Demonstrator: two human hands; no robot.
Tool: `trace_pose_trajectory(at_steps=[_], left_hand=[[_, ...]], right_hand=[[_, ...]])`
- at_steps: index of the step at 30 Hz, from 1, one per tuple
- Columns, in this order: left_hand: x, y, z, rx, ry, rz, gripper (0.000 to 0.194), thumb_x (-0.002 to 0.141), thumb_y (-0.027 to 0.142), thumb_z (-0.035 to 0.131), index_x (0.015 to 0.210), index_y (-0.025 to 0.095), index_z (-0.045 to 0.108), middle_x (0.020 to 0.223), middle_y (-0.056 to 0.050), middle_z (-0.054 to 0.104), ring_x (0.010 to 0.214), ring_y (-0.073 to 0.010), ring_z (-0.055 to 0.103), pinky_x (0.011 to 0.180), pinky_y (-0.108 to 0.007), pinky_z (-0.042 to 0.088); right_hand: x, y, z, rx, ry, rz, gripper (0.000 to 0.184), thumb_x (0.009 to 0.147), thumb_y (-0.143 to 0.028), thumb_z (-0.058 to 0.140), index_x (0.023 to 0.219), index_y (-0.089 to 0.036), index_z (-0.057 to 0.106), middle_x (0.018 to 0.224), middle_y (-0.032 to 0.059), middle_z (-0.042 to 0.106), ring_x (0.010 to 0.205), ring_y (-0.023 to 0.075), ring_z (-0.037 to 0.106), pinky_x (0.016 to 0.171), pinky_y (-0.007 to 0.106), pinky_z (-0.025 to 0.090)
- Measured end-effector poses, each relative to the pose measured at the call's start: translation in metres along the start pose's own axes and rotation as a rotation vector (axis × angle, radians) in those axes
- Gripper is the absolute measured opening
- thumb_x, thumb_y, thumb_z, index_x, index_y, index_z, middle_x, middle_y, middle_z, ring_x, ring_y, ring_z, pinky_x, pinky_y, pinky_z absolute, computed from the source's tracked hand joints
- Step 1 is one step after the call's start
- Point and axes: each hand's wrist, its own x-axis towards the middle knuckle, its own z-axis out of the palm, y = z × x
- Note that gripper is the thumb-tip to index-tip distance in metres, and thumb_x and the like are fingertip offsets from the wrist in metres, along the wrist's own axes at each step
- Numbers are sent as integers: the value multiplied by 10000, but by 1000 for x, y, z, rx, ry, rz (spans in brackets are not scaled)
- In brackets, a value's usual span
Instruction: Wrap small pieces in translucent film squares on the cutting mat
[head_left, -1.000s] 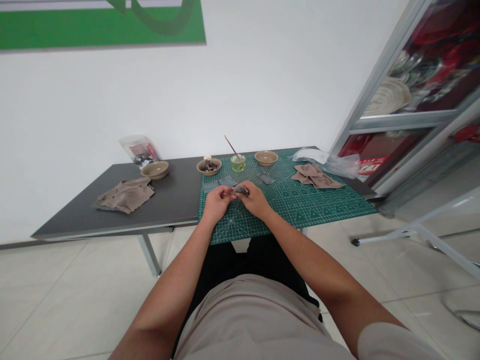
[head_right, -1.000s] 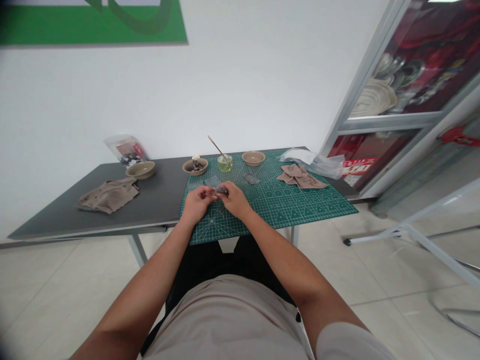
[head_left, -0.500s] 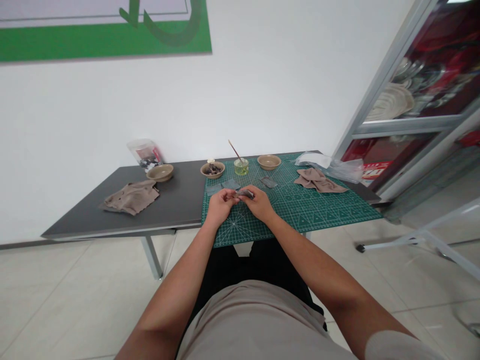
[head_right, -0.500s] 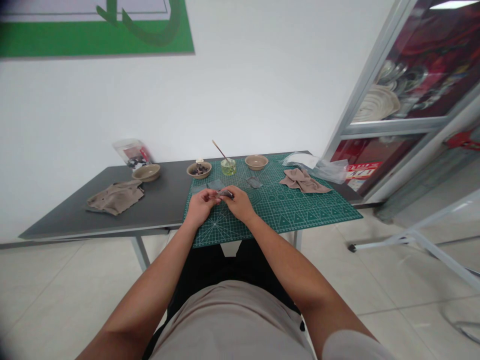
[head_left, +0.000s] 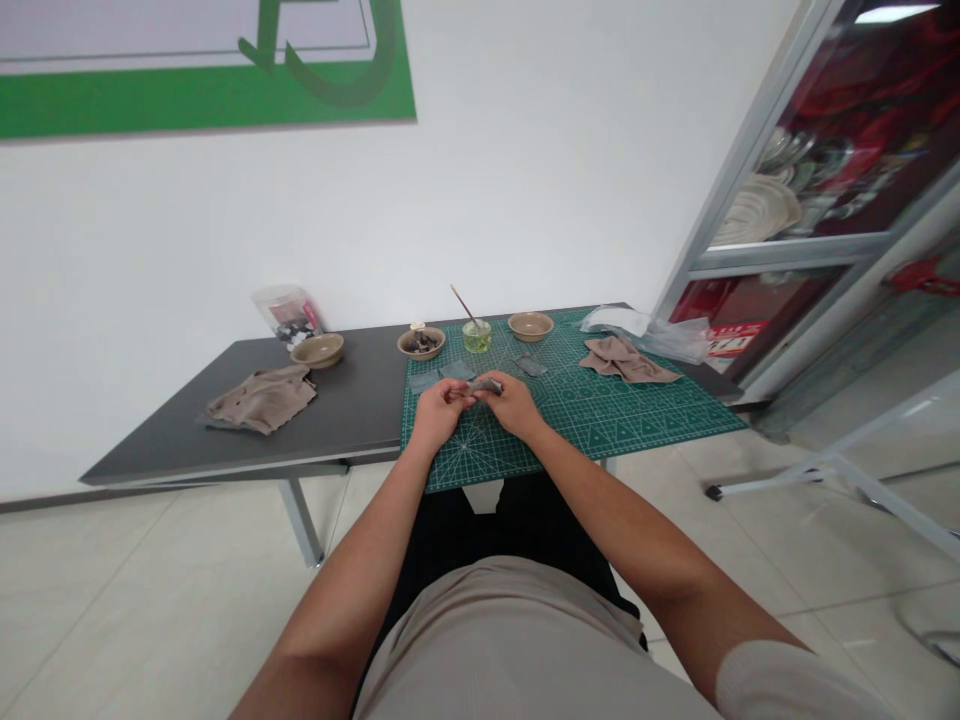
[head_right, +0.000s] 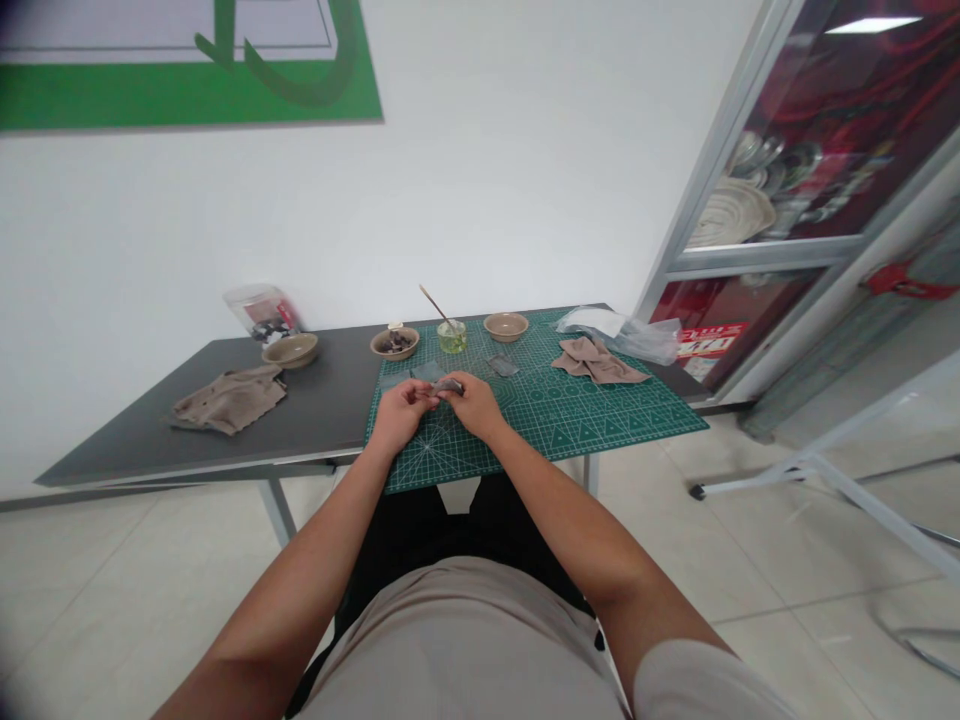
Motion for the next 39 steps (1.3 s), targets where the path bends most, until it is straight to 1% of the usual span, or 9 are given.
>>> trace_pose_trajectory(at_steps=[6, 11, 16, 20, 23, 27, 32, 37, 39], left_hand=[[-2, 6, 1, -41, -18, -8, 168, 612, 192, 699, 768, 188, 637, 645, 36, 648, 595, -134, 587, 631, -277, 489], [-3, 6, 2, -48, -16, -15, 169, 618, 198, 693, 776, 185, 633, 650, 36, 652, 589, -129, 584, 631, -277, 488], [-3, 5, 1, -4, -17, -4, 183, 619, 220, 711, 787, 182, 650, 694, 23, 670, 628, -136, 600, 661, -286, 494], [-3, 6, 2, 4, -17, -5, 178, 624, 228, 710, 785, 185, 648, 689, 29, 668, 628, -135, 597, 655, -279, 492], [-4, 7, 2, 26, -12, 5, 165, 631, 220, 707, 782, 186, 651, 677, 33, 665, 619, -131, 589, 643, -270, 481], [-5, 8, 2, 54, -2, -3, 166, 626, 207, 709, 786, 189, 667, 645, 39, 652, 595, -130, 576, 611, -265, 469], [-5, 9, 2, -7, -7, -12, 170, 621, 193, 709, 783, 186, 655, 646, 40, 651, 599, -132, 592, 623, -272, 492], [-4, 8, 2, -34, -18, -20, 168, 629, 187, 698, 787, 181, 642, 651, 37, 660, 597, -133, 603, 633, -278, 500], [-4, 8, 2, -29, -24, -24, 167, 627, 181, 694, 787, 179, 646, 657, 35, 664, 597, -132, 604, 634, -278, 502]], right_hand=[[0, 3, 0, 47, -36, -13, 119, 778, -250, 640, 887, -219, 674, 885, 17, 701, 837, 183, 627, 806, 318, 464], [-1, 4, -2, 63, -17, 31, 131, 769, -283, 650, 880, -220, 679, 855, 11, 703, 796, 179, 624, 789, 316, 463], [1, 6, -2, 90, -14, 89, 127, 771, -270, 622, 873, -225, 682, 807, -3, 695, 762, 175, 622, 766, 317, 469], [1, 3, -1, 28, -7, 23, 125, 780, -230, 594, 871, -229, 679, 895, 16, 698, 854, 183, 624, 837, 336, 462], [0, 0, -1, 22, -32, -26, 117, 781, -211, 596, 871, -227, 668, 912, 21, 688, 886, 185, 621, 842, 333, 460], [0, 0, -2, 30, -47, -17, 84, 782, -209, 607, 851, -229, 651, 892, 11, 680, 871, 183, 618, 833, 330, 459], [0, 1, -1, 18, -18, 25, 95, 785, -239, 616, 878, -223, 632, 876, 8, 667, 846, 182, 607, 822, 328, 453], [1, 2, 0, -18, -36, -20, 95, 789, -246, 613, 879, -214, 614, 876, 13, 646, 840, 179, 590, 802, 315, 442], [0, 2, 0, -14, -43, -15, 77, 792, -241, 609, 865, -217, 611, 853, 5, 644, 817, 174, 587, 787, 309, 438]])
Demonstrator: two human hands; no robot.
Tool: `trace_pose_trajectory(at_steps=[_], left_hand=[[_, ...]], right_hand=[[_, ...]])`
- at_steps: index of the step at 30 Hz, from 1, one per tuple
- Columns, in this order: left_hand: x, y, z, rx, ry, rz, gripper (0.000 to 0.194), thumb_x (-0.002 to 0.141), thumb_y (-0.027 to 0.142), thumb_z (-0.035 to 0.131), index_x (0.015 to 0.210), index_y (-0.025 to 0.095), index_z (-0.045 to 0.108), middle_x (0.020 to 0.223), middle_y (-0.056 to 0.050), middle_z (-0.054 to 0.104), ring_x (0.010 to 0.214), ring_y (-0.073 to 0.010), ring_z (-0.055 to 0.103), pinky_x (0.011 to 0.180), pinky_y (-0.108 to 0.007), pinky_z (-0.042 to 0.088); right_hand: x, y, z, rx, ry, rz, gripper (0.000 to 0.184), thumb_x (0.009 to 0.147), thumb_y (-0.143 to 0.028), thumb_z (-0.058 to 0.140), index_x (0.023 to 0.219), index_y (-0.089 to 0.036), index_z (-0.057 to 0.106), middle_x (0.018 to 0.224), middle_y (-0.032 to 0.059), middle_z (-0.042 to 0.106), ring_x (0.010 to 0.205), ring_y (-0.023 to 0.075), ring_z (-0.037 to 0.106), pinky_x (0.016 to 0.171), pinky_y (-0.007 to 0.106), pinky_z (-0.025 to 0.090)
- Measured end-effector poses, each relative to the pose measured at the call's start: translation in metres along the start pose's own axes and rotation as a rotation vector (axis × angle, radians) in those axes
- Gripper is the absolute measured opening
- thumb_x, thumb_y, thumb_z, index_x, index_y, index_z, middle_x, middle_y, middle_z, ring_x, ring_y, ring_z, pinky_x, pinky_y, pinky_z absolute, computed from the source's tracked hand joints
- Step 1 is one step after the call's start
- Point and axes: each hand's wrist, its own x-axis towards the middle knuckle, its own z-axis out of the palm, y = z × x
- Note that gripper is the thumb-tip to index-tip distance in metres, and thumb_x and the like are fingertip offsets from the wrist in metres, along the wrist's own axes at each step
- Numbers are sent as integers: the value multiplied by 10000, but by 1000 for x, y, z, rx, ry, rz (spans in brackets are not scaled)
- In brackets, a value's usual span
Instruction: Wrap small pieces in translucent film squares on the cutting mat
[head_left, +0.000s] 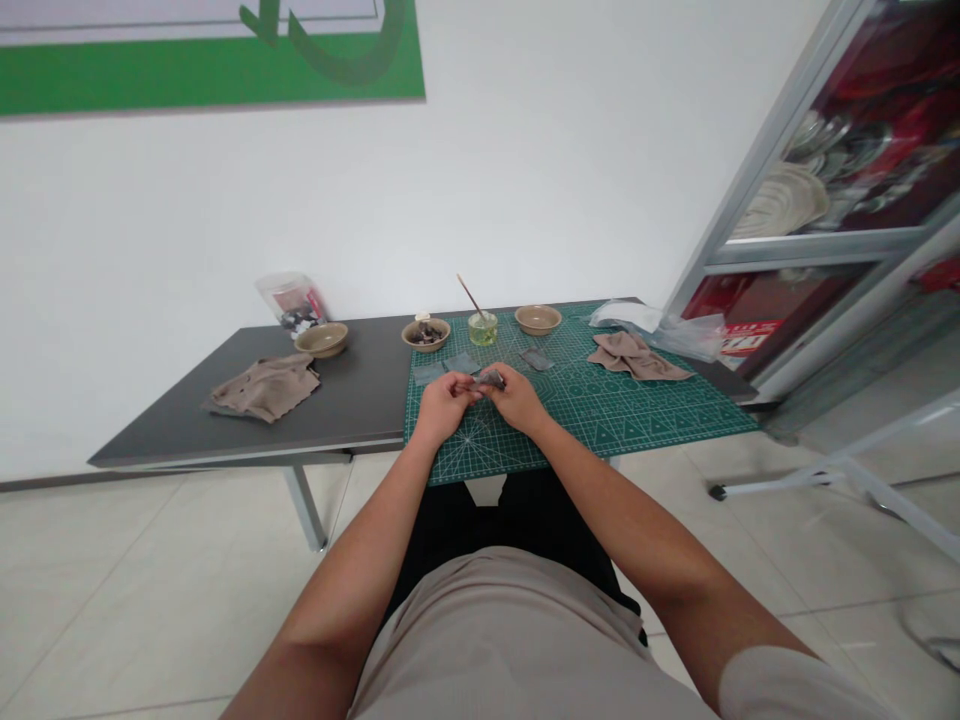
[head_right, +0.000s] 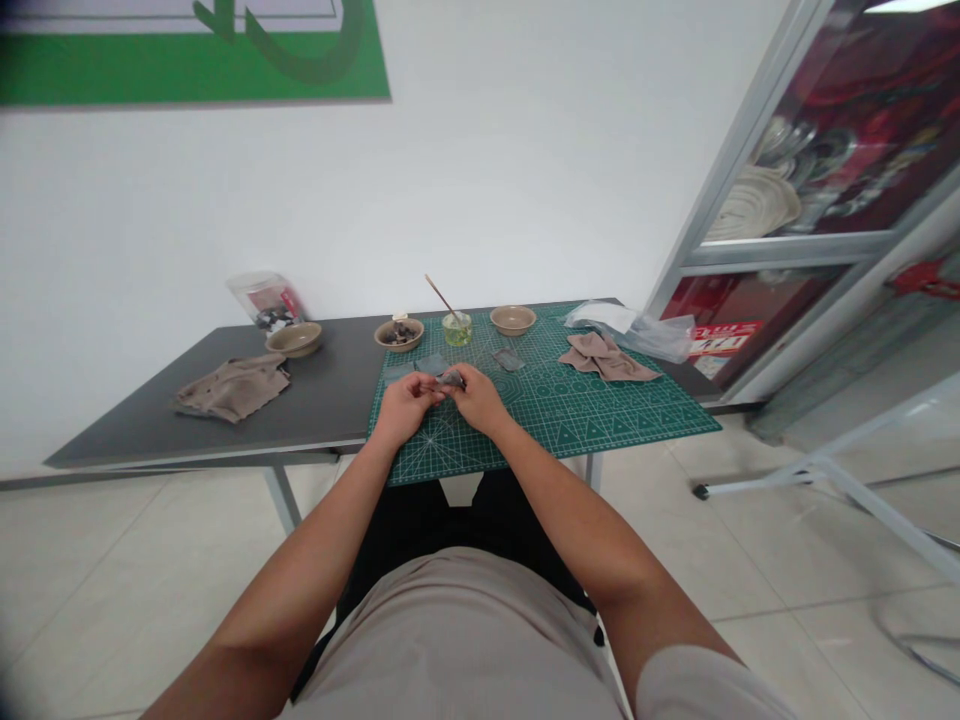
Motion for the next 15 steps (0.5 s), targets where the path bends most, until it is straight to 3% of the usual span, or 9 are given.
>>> trace_pose_trajectory(at_steps=[15], left_hand=[[1, -4, 0, -38, -11, 74, 200, 648, 161, 661, 846, 189, 650, 694, 27, 659, 641, -137, 621, 668, -285, 529]], right_hand=[[-1, -4, -2, 45, 9, 46, 64, 793, -283, 598, 822, -226, 610, 777, -11, 644, 757, 172, 586, 747, 303, 443]])
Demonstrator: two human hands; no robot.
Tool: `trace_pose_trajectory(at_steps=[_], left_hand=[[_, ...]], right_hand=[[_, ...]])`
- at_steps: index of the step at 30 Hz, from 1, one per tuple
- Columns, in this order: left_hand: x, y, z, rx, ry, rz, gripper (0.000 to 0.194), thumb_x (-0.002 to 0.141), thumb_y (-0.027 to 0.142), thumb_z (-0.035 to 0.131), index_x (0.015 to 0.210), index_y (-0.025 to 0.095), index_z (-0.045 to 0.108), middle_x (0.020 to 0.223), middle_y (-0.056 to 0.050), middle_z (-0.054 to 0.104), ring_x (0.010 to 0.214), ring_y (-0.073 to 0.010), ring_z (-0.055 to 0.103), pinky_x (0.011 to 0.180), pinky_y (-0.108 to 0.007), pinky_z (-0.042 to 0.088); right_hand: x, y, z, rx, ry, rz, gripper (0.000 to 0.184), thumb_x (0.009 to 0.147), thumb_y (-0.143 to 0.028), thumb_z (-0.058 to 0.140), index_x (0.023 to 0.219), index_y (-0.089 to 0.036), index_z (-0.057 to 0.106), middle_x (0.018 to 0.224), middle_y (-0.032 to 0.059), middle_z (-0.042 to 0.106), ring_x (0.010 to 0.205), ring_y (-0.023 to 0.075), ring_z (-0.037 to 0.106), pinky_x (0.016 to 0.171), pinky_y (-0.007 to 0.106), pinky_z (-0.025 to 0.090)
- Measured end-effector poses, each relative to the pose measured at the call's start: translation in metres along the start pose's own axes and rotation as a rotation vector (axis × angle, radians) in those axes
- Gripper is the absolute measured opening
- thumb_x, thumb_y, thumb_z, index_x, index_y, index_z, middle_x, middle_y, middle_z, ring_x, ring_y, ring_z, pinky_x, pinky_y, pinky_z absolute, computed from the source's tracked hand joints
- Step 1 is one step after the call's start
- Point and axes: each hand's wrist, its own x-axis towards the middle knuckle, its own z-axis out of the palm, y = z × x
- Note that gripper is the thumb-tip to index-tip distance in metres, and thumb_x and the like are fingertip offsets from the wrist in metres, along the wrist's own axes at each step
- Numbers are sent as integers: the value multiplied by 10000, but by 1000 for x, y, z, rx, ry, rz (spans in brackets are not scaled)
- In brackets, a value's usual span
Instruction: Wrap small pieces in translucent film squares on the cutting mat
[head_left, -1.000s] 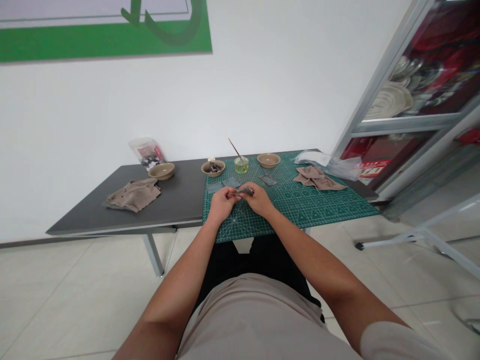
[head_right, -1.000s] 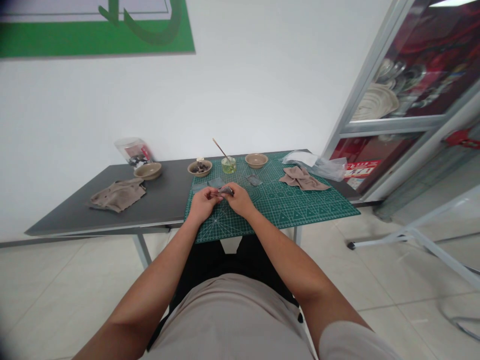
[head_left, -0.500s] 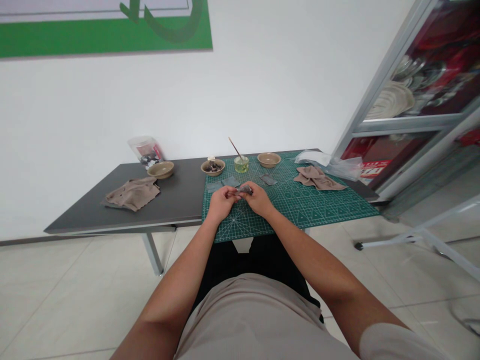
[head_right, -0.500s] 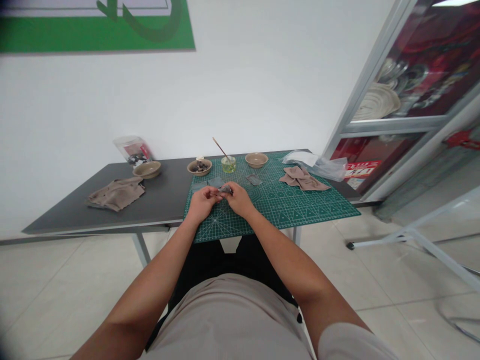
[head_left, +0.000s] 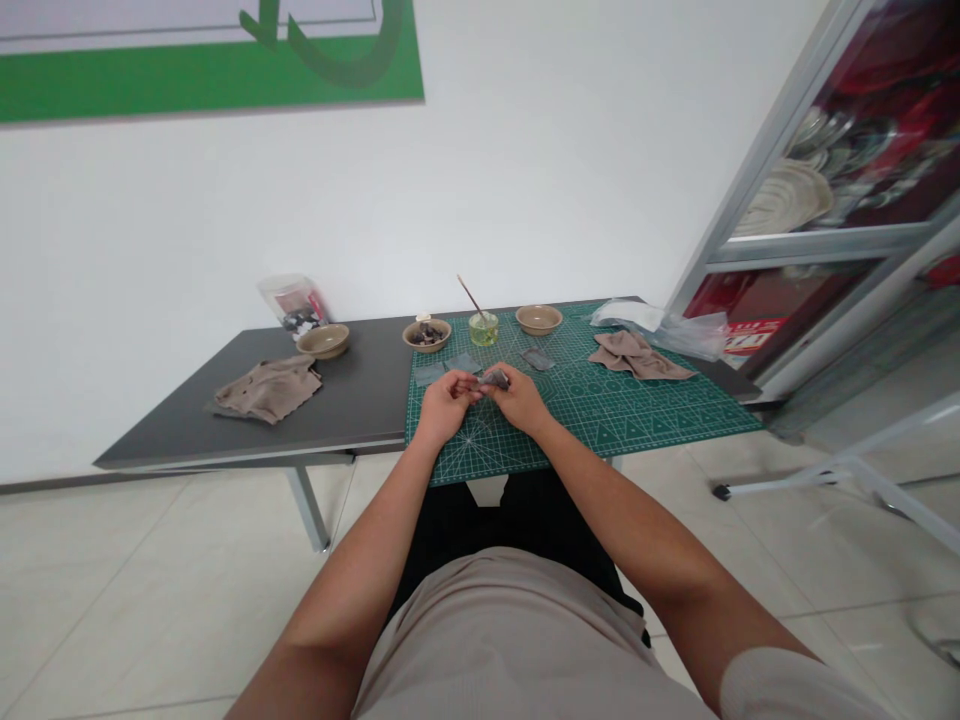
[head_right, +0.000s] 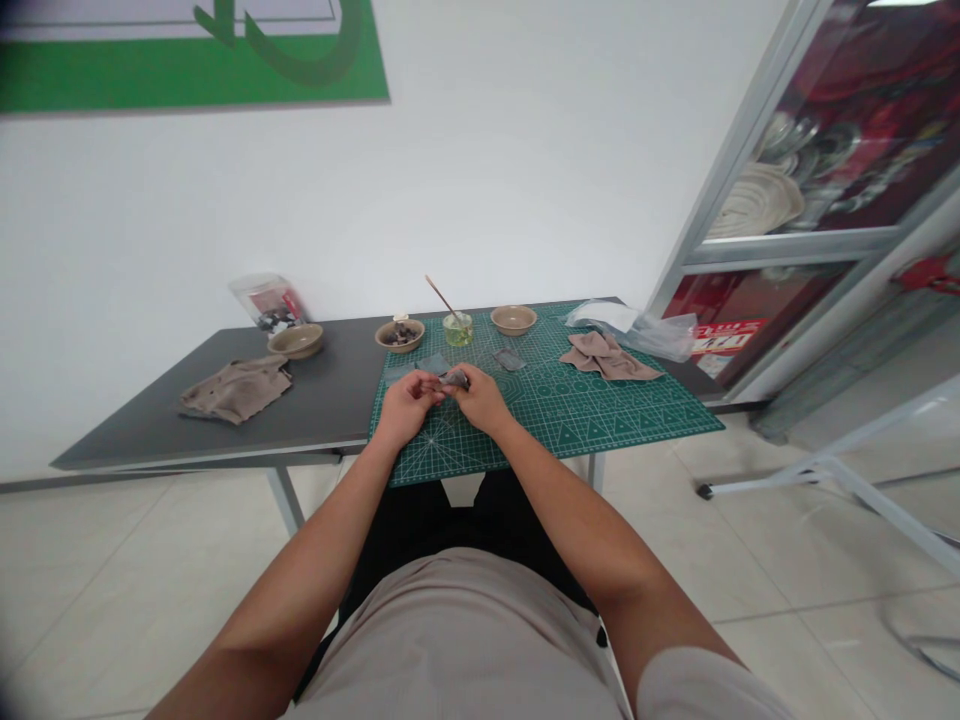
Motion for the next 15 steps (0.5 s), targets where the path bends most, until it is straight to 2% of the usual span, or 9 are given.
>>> trace_pose_trajectory(at_steps=[3, 6, 9, 12, 15], left_hand=[[1, -2, -1, 10, 22, 28, 225, 710, 206, 646, 932, 192, 684, 771, 1, 672, 661, -141, 634, 687, -302, 544], [2, -3, -3, -14, 56, 34, 217, 775, 264, 620, 968, 191, 688, 878, -31, 695, 722, -158, 667, 740, -336, 566], [3, -4, -3, -93, 99, 13, 210, 806, 322, 614, 963, 186, 643, 852, -38, 701, 746, -172, 687, 765, -362, 580], [4, -5, -1, -159, 150, 13, 268, 818, 395, 617, 985, 189, 581, 862, -46, 712, 772, -178, 703, 775, -372, 586], [4, -6, 1, -171, 191, 16, 332, 826, 446, 608, 1026, 188, 546, 928, -68, 721, 833, -186, 714, 796, -373, 583]], right_hand=[[-1, 0, 0, 22, 58, 31, 130, 785, -327, 612, 866, -226, 608, 786, -8, 641, 750, 177, 587, 741, 305, 450], [0, 3, 0, 32, 203, 50, 277, 787, -340, 600, 1037, -223, 573, 950, 30, 654, 840, 191, 599, 794, 319, 456], [1, 7, 2, 9, 311, 107, 364, 784, -306, 560, 1132, -209, 512, 965, 48, 641, 824, 192, 595, 791, 326, 458], [2, 10, 4, -25, 299, 193, 404, 755, -297, 577, 1140, -207, 499, 850, 21, 628, 727, 190, 586, 737, 331, 461], [2, 9, 6, -56, 226, 236, 376, 735, -309, 630, 1085, -216, 530, 810, 11, 638, 712, 195, 599, 716, 332, 461]])
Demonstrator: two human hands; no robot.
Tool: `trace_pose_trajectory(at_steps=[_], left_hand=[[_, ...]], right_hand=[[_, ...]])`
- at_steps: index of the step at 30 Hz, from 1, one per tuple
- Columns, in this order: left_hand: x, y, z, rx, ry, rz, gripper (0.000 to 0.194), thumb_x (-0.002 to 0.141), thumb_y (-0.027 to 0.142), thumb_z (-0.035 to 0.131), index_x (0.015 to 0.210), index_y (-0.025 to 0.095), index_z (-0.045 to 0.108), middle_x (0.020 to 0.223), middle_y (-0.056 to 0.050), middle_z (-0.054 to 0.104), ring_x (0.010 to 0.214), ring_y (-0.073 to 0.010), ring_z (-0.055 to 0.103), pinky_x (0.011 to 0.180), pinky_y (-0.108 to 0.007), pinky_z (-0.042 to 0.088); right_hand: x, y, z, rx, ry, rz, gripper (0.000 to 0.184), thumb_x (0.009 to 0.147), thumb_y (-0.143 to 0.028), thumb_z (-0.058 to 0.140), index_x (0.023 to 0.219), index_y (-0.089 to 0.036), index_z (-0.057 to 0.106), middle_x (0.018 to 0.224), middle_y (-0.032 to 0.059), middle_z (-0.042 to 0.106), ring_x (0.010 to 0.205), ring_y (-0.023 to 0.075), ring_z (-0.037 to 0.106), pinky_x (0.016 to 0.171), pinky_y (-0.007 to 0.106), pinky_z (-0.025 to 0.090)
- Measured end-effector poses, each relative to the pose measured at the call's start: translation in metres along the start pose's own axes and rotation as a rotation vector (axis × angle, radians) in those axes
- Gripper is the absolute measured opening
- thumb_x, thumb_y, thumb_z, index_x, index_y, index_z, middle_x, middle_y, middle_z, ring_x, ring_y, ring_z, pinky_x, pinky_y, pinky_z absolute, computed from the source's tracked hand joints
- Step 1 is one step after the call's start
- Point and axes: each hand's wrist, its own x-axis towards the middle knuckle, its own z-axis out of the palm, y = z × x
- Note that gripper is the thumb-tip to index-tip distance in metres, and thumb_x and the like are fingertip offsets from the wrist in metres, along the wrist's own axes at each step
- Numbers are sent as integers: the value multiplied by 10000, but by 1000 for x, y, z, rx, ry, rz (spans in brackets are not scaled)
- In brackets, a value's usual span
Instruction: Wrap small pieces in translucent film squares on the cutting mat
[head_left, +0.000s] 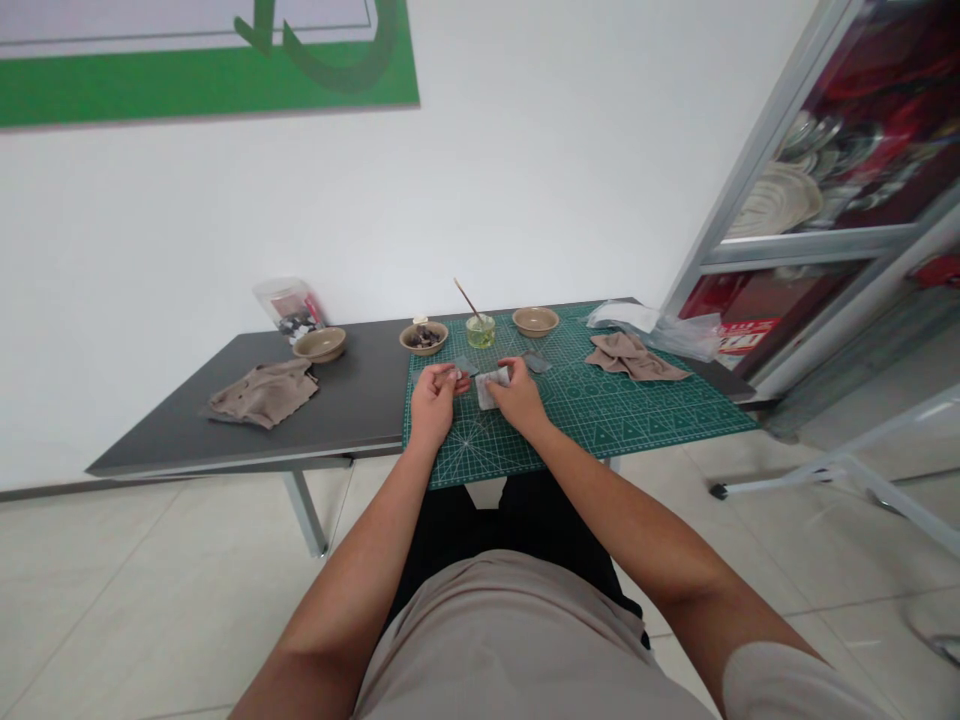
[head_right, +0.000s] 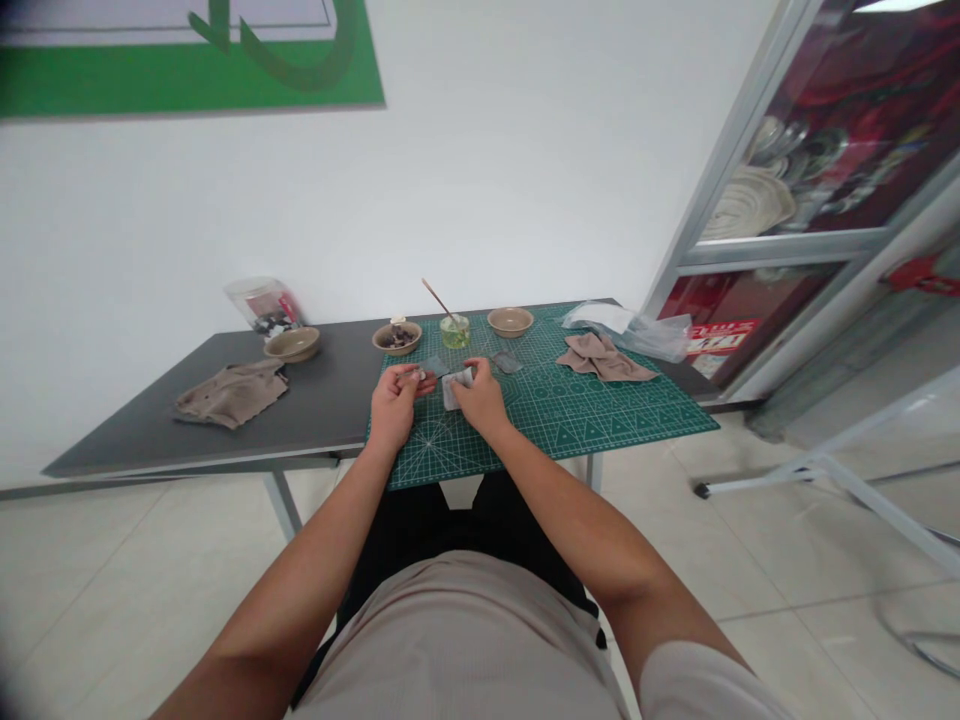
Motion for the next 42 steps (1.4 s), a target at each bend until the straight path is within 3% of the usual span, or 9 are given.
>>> trace_pose_trajectory(at_steps=[6, 10, 14, 19, 24, 30, 34, 38, 42], left_hand=[[-2, 0, -1, 61, 129, 86, 283, 809, 419, 634, 958, 181, 598, 1041, -78, 707, 935, -187, 693, 800, -334, 577], [-1, 1, -2, 64, 180, 62, 262, 735, 360, 713, 897, 163, 651, 927, -53, 720, 795, -156, 685, 791, -324, 564], [-2, 6, -1, 13, 149, -27, 280, 670, 333, 773, 854, 158, 655, 802, -28, 721, 743, -153, 681, 772, -313, 547], [-9, 13, 4, 32, 20, -87, 285, 646, 349, 789, 810, 157, 657, 721, -13, 701, 685, -152, 660, 704, -290, 528], [-12, 9, 2, 100, -139, -82, 261, 679, 327, 741, 867, 161, 671, 763, -12, 699, 686, -145, 640, 681, -273, 507], [-12, 16, -1, 636, -281, 224, 228, 812, 151, 524, 971, 176, 686, 988, -69, 677, 910, -192, 619, 827, -333, 497], [-16, 18, 0, 1002, -430, 353, 250, 861, 185, 523, 1061, 164, 671, 1092, -109, 657, 1027, -254, 568, 943, -427, 455], [-17, 14, -3, 1077, -523, 364, 257, 904, 234, 499, 1085, 175, 672, 1166, -100, 635, 1073, -257, 542, 973, -421, 441], [-15, 14, -7, 1096, -519, 346, 253, 877, 264, 561, 1088, 168, 664, 1143, -102, 612, 1049, -264, 531, 953, -418, 442]], right_hand=[[-1, -4, 4, -128, -183, -61, 291, 711, -294, 720, 967, -229, 598, 834, 21, 668, 781, 205, 612, 753, 343, 464], [-3, -8, 0, -172, -64, -176, 417, 695, -246, 738, 1087, -197, 602, 1033, 90, 659, 984, 258, 582, 888, 416, 458], [-7, -16, -10, -142, -46, -341, 340, 769, -230, 681, 1106, -225, 635, 1132, 88, 648, 1089, 267, 558, 992, 456, 421], [-12, -25, -16, 67, -222, -285, 261, 836, -252, 617, 1090, -223, 666, 1055, 55, 698, 888, 184, 660, 823, 343, 529], [-14, -20, -13, 181, -261, -120, 232, 801, -246, 651, 1028, -219, 689, 937, 25, 725, 818, 165, 684, 787, 321, 553], [-4, -5, -13, 145, -200, -106, 175, 793, -228, 659, 958, -208, 711, 967, 36, 707, 882, 156, 673, 845, 316, 532], [3, -8, -20, 146, -170, -41, 347, 716, -220, 745, 1051, -200, 656, 882, 12, 702, 780, 142, 677, 771, 301, 552], [3, -13, -26, -18, -242, -108, 206, 717, -230, 757, 906, -191, 684, 802, 6, 706, 738, 148, 677, 733, 288, 545], [-1, -13, -25, -119, -306, -181, 199, 759, -205, 719, 958, -207, 718, 911, 26, 726, 772, 145, 681, 740, 276, 538]])
